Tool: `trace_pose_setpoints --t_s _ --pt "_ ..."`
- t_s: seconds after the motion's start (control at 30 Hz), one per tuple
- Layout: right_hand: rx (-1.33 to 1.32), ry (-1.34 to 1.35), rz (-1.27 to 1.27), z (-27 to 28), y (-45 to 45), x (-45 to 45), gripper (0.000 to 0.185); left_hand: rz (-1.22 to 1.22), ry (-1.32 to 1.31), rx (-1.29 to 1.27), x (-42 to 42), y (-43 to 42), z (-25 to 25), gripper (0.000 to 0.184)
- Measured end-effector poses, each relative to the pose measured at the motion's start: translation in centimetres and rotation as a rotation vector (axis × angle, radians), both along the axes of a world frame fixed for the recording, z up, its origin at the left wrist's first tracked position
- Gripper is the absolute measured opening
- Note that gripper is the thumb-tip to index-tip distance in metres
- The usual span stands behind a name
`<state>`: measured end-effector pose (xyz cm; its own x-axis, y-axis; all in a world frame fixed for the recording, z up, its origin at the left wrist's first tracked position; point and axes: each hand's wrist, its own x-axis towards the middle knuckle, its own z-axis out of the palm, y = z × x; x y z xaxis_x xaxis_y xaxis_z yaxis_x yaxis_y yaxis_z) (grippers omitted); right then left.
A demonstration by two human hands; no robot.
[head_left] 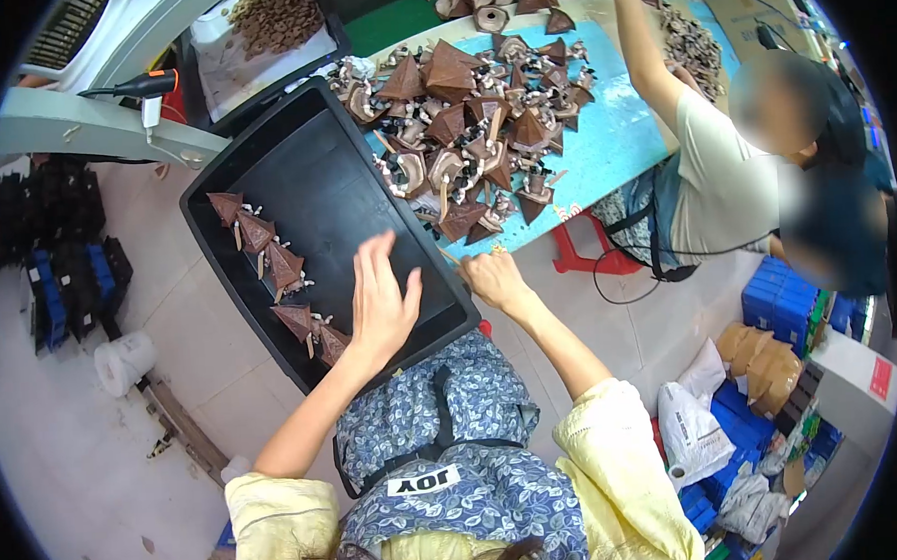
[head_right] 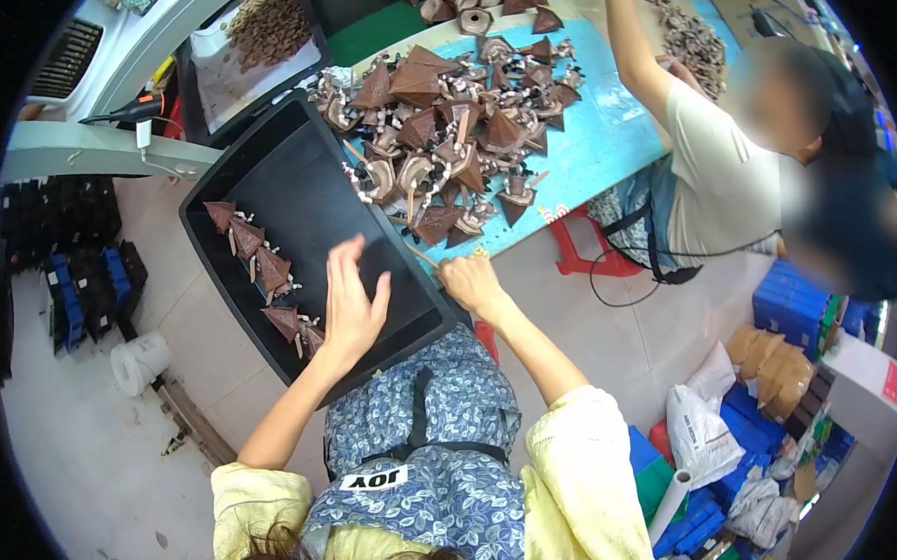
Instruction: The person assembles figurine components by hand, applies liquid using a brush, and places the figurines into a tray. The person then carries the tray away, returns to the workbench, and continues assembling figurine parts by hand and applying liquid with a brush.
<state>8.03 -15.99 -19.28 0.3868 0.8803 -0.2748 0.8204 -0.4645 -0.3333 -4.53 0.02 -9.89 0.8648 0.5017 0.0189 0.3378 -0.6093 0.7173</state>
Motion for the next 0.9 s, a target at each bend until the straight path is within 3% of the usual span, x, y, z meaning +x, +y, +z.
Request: trace_pose_setpoints --t_s 0.07,0.13,0.2,0.23,0.27,0.33,0.37,0.47,0.5,0.53,0.6,0.63,0.73,0.8,0.83,0.9 --pt "0.050 -0.007 -0.002 0.3 2.4 1.2 0.026 0.256 -0.069 -0.162 4.2 0.7 -0.4 0.068" --pt "0.076 -0.057 0.083 -0.8 4.1 1.6 0.027 0.364 -0.101 -0.156 8.1 2.2 -0.5 0.069" --pt "0.129 0.199 -0.146 0.0 4.0 1.5 0.032 0.401 -0.117 0.008 10.8 3.6 -2.0 0.064" --pt "0.110 0.274 -0.260 0.1 4.0 1.3 0.027 0.374 -0.139 0.135 11.7 4.2 -2.2 0.056" --pt "0.109 0.278 -0.245 -0.1 3.9 1.2 0.027 0.388 -0.136 0.137 12.3 4.6 -2.4 0.056" --pt "0.414 0.415 -0.451 -0.1 4.1 1.0 0.024 0.415 -0.058 -0.171 12.8 5.0 -2.5 0.052" --pt "0.383 0.475 -0.488 0.0 4.0 0.9 0.021 0.430 -0.053 -0.165 12.6 5.2 -2.4 0.052" --pt "0.462 0.492 -0.551 -0.9 4.0 0.4 0.019 0.626 -0.356 -0.337 11.2 5.8 -1.7 0.037" --pt "0.548 0.417 -0.564 -1.1 4.1 -0.1 0.017 0.685 -0.348 -0.539 10.3 6.0 -1.0 0.032" --pt "0.548 0.430 -0.556 -0.4 4.5 -0.1 0.017 0.738 -0.429 -0.902 9.2 6.5 -0.4 0.032" --pt "0.507 0.184 -0.467 0.8 4.9 0.5 0.017 0.753 -0.456 -1.284 6.7 6.6 1.9 0.034" --pt "0.435 0.270 -0.497 0.2 5.0 0.4 0.018 0.722 -0.508 -1.435 5.4 6.9 2.1 0.030" --pt "0.293 0.536 -0.591 -1.4 4.3 0.3 0.019 0.641 -0.572 -1.582 2.8 6.3 2.1 0.026" --pt "0.416 0.729 -0.613 -0.8 3.0 0.0 0.021 0.693 -0.649 -1.670 1.9 5.6 2.7 0.024" --pt "0.374 0.994 -0.740 -0.2 2.5 -0.2 0.027 0.717 -0.661 -1.659 1.5 5.3 2.9 0.024" --pt "0.404 0.881 -0.655 1.6 2.0 -0.9 0.028 0.781 -0.691 -1.647 0.7 4.7 3.4 0.024"
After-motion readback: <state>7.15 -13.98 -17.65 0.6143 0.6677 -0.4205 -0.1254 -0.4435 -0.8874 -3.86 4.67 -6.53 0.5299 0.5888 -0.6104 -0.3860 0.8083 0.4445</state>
